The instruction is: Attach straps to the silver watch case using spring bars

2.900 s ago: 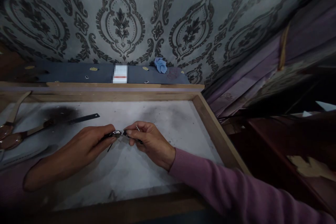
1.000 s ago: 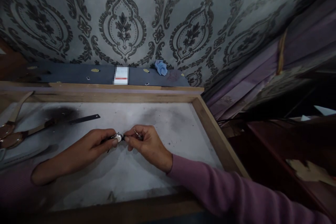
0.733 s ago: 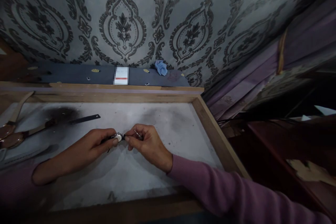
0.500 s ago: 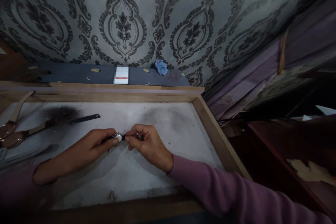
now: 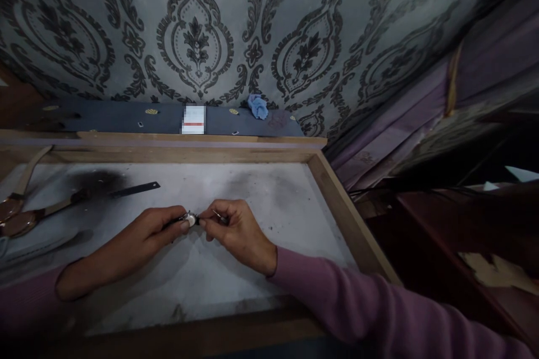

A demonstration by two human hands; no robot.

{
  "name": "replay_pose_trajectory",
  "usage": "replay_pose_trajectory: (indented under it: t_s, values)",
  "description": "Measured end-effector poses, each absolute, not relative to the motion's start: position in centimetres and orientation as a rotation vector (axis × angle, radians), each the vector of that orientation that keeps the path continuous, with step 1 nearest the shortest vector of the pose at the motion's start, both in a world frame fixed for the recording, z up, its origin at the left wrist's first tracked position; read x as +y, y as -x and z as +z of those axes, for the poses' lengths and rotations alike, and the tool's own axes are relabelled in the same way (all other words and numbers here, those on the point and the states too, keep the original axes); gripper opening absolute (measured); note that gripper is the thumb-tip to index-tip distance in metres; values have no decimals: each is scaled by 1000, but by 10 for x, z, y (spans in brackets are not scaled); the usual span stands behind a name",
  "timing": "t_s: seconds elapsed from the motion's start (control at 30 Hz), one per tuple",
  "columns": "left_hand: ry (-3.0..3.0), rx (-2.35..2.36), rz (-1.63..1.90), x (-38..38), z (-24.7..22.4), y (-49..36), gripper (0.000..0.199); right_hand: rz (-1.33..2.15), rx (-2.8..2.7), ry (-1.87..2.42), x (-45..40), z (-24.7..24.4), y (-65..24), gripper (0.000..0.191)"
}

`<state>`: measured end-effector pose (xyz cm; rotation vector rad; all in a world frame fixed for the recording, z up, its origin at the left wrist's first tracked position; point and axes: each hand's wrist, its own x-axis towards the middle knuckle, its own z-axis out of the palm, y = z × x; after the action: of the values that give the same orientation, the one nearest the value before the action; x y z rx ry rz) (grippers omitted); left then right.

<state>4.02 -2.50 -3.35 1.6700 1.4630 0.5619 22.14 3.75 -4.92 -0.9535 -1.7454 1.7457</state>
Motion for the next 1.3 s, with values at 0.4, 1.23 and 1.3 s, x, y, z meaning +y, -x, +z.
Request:
replay_pose_trajectory:
  t_s: [0.4,1.23,1.3]
  values:
    - [-1718,1412,533,-22,-39,-35,29,1795,-1720,947,38,-57,-221,7]
    - [-1766,1409,450,-20,-35,-32,26,1878,-1692,942,40,-57,-221,9]
    - [-1779,1414,437,-19,-34,-32,26,1881,-1689,940,40,-58,-221,10]
